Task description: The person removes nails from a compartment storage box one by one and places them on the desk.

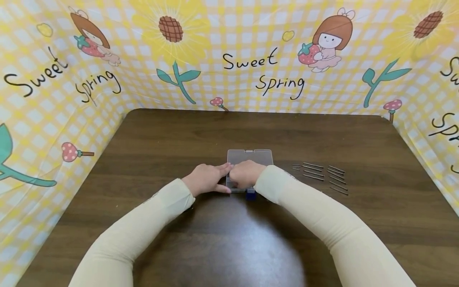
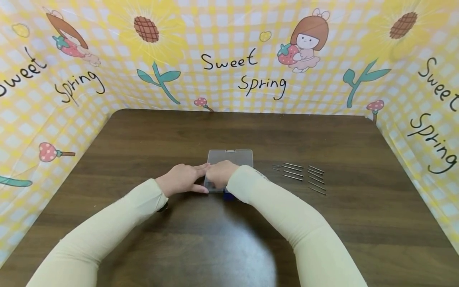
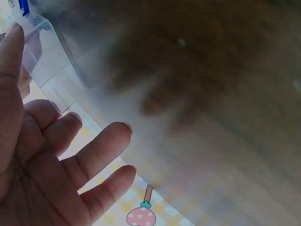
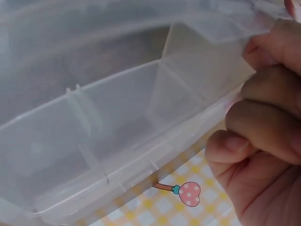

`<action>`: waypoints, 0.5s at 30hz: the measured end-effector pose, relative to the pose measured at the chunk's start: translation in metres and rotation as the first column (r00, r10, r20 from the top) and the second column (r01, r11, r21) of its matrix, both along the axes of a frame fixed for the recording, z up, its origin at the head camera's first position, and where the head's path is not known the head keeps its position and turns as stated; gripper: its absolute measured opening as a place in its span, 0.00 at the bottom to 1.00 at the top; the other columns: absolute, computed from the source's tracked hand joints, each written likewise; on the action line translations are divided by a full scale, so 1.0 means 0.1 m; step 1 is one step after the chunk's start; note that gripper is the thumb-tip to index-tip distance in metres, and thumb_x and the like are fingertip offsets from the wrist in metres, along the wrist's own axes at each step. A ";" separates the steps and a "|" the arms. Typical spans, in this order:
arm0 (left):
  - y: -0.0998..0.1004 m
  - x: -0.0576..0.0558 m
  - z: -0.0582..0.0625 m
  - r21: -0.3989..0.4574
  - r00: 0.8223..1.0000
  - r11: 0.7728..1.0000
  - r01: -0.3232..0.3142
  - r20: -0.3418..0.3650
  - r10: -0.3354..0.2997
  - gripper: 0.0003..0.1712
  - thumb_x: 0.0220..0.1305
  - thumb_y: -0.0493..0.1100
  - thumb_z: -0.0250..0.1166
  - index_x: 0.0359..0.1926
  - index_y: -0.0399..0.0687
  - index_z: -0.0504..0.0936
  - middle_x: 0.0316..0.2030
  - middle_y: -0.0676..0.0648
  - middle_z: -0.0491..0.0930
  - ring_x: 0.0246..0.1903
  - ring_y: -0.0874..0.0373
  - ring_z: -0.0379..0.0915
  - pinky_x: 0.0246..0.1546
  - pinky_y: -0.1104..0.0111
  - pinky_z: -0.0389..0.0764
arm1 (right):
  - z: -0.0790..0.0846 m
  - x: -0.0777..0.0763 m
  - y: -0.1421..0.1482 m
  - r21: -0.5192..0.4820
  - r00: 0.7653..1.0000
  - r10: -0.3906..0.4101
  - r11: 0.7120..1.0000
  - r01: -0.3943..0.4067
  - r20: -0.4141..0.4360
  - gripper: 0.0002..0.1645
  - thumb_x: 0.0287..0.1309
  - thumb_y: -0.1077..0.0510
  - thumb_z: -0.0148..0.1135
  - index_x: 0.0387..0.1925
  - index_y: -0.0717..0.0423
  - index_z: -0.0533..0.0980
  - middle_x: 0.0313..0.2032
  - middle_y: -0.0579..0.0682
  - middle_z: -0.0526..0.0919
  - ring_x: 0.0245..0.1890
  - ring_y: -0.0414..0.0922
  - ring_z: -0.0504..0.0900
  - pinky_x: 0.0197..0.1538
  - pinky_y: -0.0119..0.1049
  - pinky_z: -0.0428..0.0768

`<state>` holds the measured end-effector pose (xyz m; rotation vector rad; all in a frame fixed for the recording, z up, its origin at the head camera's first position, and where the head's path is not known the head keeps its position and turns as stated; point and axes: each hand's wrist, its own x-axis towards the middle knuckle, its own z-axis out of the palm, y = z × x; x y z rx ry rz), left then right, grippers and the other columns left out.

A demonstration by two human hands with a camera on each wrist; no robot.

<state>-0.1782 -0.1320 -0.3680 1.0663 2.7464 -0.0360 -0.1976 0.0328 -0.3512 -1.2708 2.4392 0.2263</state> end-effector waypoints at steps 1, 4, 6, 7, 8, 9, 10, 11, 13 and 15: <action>0.00 0.00 0.00 -0.001 1.000 1.000 -0.006 0.009 0.006 0.48 0.57 0.66 0.61 0.69 0.41 0.64 0.67 0.44 0.65 0.09 0.60 0.54 0.17 0.67 0.69 | 0.00 0.00 0.00 -0.002 1.000 0.002 1.000 -0.002 0.008 0.14 0.60 0.62 0.59 0.18 0.52 0.76 0.28 0.48 0.78 0.24 0.43 0.69 0.36 0.41 0.78; -0.01 0.01 -0.01 -0.008 1.000 1.000 -0.016 0.016 0.016 0.48 0.57 0.66 0.61 0.70 0.42 0.64 0.67 0.45 0.64 0.09 0.61 0.51 0.16 0.68 0.67 | 0.01 -0.01 -0.01 -0.007 0.999 -0.005 1.000 0.005 0.036 0.14 0.60 0.63 0.59 0.18 0.52 0.76 0.27 0.48 0.77 0.24 0.43 0.69 0.36 0.40 0.77; -0.01 0.01 -0.01 -0.009 1.000 1.000 -0.013 0.003 0.013 0.48 0.57 0.66 0.61 0.70 0.42 0.64 0.67 0.45 0.64 0.09 0.61 0.51 0.15 0.68 0.66 | 0.02 -0.02 -0.01 -0.002 0.999 -0.012 1.000 0.012 0.050 0.15 0.60 0.63 0.59 0.18 0.52 0.75 0.25 0.47 0.74 0.25 0.43 0.68 0.36 0.39 0.76; -0.01 0.01 -0.01 -0.013 1.000 1.000 -0.011 -0.005 0.011 0.48 0.57 0.67 0.61 0.70 0.42 0.64 0.67 0.46 0.65 0.09 0.61 0.51 0.15 0.68 0.66 | 0.03 -0.02 -0.01 -0.001 0.998 -0.014 1.000 0.014 0.058 0.15 0.60 0.63 0.59 0.17 0.52 0.74 0.24 0.46 0.73 0.24 0.43 0.68 0.35 0.38 0.75; -0.01 0.01 -0.01 -0.023 1.000 1.000 -0.010 -0.016 0.010 0.48 0.57 0.67 0.61 0.69 0.43 0.65 0.67 0.46 0.65 0.09 0.61 0.51 0.15 0.68 0.66 | 0.04 -0.03 -0.01 -0.003 0.997 -0.018 1.000 0.018 0.070 0.15 0.59 0.63 0.59 0.17 0.52 0.74 0.22 0.45 0.71 0.24 0.42 0.67 0.33 0.38 0.74; -0.01 0.01 -0.01 -0.032 1.000 0.999 -0.008 -0.028 0.007 0.47 0.57 0.67 0.60 0.69 0.43 0.65 0.67 0.47 0.65 0.09 0.61 0.52 0.15 0.68 0.66 | 0.04 -0.04 -0.01 -0.006 0.997 -0.018 1.000 0.019 0.079 0.16 0.59 0.64 0.59 0.16 0.52 0.73 0.21 0.45 0.70 0.23 0.42 0.67 0.32 0.37 0.73; 0.00 0.01 0.00 -0.038 0.999 0.999 -0.007 -0.037 0.005 0.47 0.57 0.68 0.60 0.69 0.43 0.66 0.66 0.47 0.66 0.09 0.62 0.53 0.15 0.68 0.66 | 0.05 -0.05 0.00 -0.010 0.996 -0.018 1.000 0.019 0.093 0.16 0.58 0.64 0.59 0.16 0.52 0.73 0.19 0.44 0.68 0.22 0.42 0.66 0.30 0.36 0.72; 0.00 0.01 0.00 -0.045 0.999 0.999 -0.006 -0.044 0.004 0.47 0.56 0.68 0.60 0.68 0.43 0.67 0.66 0.47 0.66 0.10 0.62 0.54 0.16 0.69 0.65 | 0.06 -0.06 0.00 -0.014 0.994 -0.020 1.000 0.022 0.109 0.16 0.58 0.65 0.59 0.15 0.51 0.72 0.18 0.43 0.67 0.20 0.41 0.66 0.28 0.35 0.70; 0.00 0.01 0.02 -0.058 0.999 0.998 -0.006 -0.052 0.003 0.47 0.56 0.69 0.60 0.68 0.44 0.67 0.66 0.47 0.67 0.10 0.62 0.54 0.15 0.69 0.63 | 0.07 -0.07 0.00 -0.023 0.991 -0.015 1.000 0.018 0.133 0.16 0.57 0.65 0.59 0.15 0.51 0.72 0.16 0.42 0.66 0.19 0.40 0.65 0.26 0.34 0.68; 0.00 0.01 0.03 -0.065 0.999 0.998 -0.008 -0.051 0.004 0.47 0.55 0.69 0.60 0.68 0.44 0.68 0.66 0.47 0.67 0.10 0.62 0.53 0.15 0.70 0.61 | 0.08 -0.09 0.00 -0.031 0.988 -0.007 0.999 0.012 0.153 0.16 0.56 0.65 0.59 0.15 0.52 0.73 0.15 0.41 0.66 0.18 0.40 0.65 0.25 0.32 0.66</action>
